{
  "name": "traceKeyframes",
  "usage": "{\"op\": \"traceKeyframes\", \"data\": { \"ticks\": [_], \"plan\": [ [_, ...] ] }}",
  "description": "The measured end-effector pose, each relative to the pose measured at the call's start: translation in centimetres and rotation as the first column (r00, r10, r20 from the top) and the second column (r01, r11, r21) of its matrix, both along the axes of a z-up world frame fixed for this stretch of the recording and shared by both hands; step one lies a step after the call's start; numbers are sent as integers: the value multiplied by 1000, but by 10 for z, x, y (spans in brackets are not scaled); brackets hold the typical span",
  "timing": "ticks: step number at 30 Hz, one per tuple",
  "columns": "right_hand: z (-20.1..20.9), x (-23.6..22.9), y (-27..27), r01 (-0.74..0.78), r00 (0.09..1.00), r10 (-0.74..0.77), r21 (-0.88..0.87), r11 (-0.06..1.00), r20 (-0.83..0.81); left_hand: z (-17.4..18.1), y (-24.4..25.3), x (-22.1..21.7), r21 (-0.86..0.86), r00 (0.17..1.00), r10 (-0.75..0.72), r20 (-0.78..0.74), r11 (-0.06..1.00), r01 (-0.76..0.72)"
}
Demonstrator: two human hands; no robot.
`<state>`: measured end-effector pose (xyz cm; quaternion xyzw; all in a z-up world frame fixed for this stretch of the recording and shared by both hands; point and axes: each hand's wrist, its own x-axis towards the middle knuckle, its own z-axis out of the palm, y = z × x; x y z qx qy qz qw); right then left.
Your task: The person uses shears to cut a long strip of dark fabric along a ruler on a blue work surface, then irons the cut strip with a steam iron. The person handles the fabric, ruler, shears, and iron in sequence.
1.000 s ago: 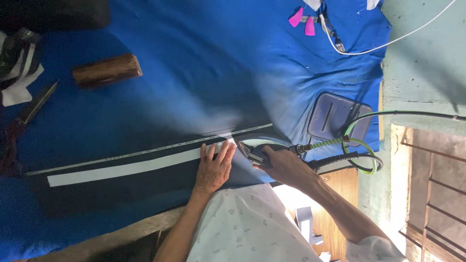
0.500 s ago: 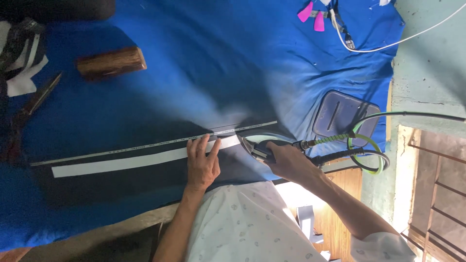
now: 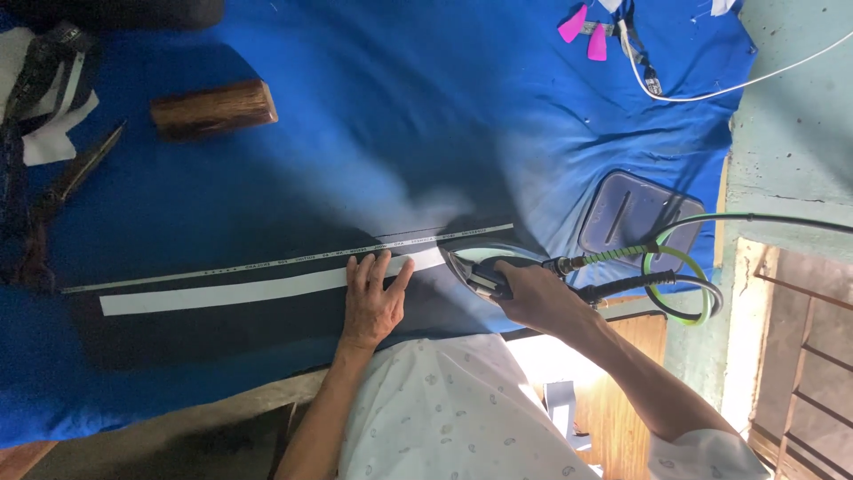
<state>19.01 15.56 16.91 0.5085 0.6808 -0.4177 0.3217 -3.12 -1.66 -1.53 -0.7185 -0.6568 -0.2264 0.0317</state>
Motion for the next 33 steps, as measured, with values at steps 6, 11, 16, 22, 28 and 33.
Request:
{"op": "traceKeyframes", "data": {
  "ticks": [6, 11, 16, 22, 28, 33],
  "plan": [
    [4, -3, 4, -8, 1000, 9, -37, 999, 23, -15, -7, 1, 11, 999, -31, -23, 999, 31],
    [9, -5, 6, -4, 1000, 6, -53, 999, 30, -16, -7, 1, 7, 999, -35, -19, 999, 36],
    [4, -1, 3, -25, 1000, 26, -43, 999, 16, -16, -7, 1, 6, 999, -30, -16, 1000, 30],
    [-4, 3, 0, -46, 998, 48, -54, 997, 31, 4, 3, 0, -38, 1000, -3, 31, 999, 4],
    [-2, 4, 1, -64, 998, 64, -42, 997, 14, 15, 22, 2, -66, 991, 19, 129, 998, -11],
    [-6, 6, 2, -64, 998, 64, -44, 997, -3, 16, 31, 4, -23, 989, 13, 146, 1000, -10]
  ]
}}
